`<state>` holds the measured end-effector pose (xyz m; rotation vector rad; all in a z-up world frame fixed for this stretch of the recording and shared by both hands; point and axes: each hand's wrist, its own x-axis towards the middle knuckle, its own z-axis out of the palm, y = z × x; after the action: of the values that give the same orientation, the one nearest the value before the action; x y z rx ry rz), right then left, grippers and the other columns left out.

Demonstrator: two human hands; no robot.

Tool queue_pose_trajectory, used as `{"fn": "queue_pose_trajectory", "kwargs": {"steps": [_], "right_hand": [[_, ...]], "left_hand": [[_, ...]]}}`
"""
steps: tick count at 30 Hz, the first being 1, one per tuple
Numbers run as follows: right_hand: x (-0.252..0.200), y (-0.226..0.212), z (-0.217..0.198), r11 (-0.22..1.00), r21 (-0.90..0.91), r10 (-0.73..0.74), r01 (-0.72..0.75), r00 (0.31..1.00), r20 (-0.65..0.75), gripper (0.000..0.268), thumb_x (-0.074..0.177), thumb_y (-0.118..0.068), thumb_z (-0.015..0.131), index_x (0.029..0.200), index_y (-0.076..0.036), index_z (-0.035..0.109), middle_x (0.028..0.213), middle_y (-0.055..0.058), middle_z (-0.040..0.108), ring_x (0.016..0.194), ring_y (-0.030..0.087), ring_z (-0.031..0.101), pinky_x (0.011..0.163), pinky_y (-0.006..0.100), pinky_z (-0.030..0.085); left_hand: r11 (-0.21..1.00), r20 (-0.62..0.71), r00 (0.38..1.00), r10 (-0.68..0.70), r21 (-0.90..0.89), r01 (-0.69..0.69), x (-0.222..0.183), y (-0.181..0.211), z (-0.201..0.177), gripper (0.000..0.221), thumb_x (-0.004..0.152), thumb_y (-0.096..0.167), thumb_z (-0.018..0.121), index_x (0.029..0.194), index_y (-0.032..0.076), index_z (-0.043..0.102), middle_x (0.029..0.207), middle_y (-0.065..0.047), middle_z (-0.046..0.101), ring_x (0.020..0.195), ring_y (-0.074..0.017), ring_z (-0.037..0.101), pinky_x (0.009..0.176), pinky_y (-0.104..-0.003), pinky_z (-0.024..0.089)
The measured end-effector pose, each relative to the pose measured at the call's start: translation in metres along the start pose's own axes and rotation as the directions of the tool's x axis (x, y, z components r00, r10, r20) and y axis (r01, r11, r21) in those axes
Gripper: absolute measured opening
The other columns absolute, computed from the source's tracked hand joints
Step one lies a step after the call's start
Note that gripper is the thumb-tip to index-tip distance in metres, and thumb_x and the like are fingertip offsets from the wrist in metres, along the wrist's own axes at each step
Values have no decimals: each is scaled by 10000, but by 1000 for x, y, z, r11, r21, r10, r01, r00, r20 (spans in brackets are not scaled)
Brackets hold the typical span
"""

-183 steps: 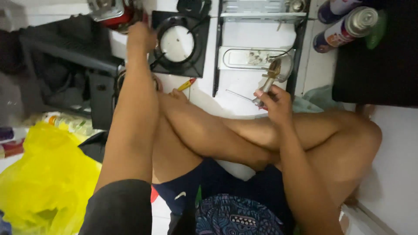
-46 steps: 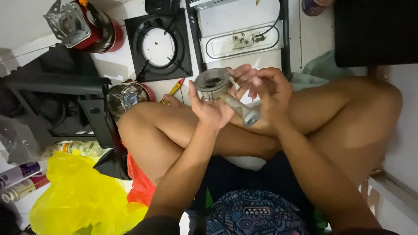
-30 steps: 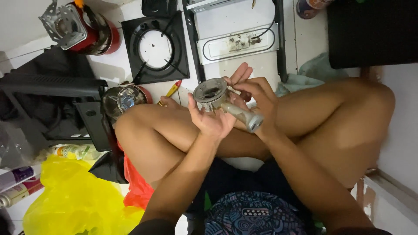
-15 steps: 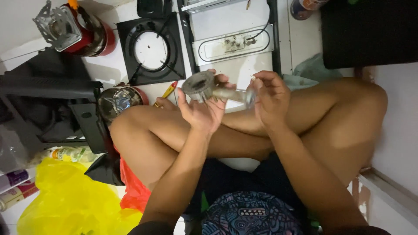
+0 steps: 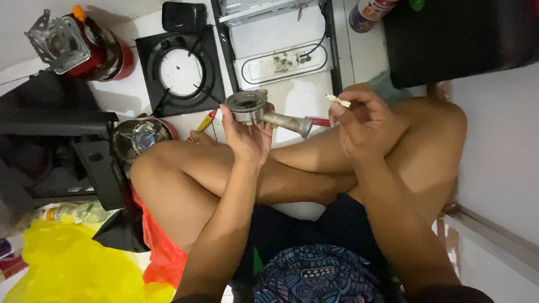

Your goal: Disassembling and inspecting a gas stove burner head using a screwdriver for repair.

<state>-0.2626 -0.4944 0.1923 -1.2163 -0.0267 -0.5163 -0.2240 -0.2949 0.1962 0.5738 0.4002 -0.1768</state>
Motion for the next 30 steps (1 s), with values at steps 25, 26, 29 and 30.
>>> {"fn": "queue_pose_trajectory", "kwargs": {"steps": [25, 26, 29, 30], "right_hand": [[-6, -100, 95, 983, 167, -97, 82, 992, 86, 164, 904, 122, 657, 1019, 47, 566, 825, 186, 583, 727, 247, 626, 581, 346, 584], [-7, -101, 96, 984, 164, -91, 75, 992, 90, 160, 897, 124, 649, 1005, 44, 562, 816, 188, 586, 724, 244, 623, 573, 335, 570], [-12, -98, 99, 993, 101, -63, 55, 995, 72, 155, 896, 138, 644, 1004, 72, 553, 821, 226, 609, 699, 254, 640, 564, 327, 561], [-13, -97, 99, 998, 35, -44, 43, 998, 44, 159, 903, 149, 647, 1019, 103, 548, 833, 262, 629, 679, 266, 661, 563, 330, 566]], "left_hand": [[996, 154, 985, 75, 29, -80, -18, 26, 22, 562, 995, 643, 416, 1004, 98, 558, 728, -107, 596, 600, -202, 601, 555, -297, 528], [995, 158, 983, 88, 23, -92, -19, 27, 22, 559, 995, 635, 426, 1007, 92, 560, 728, -120, 604, 593, -210, 598, 558, -303, 527], [994, 186, 977, 99, 21, -105, -19, 27, 20, 569, 1005, 628, 425, 1059, 83, 580, 751, -110, 613, 586, -175, 551, 580, -289, 518], [995, 213, 973, 92, 24, -99, -18, 25, 20, 586, 1016, 629, 415, 1108, 81, 600, 774, -87, 613, 586, -133, 506, 599, -269, 509]]}}
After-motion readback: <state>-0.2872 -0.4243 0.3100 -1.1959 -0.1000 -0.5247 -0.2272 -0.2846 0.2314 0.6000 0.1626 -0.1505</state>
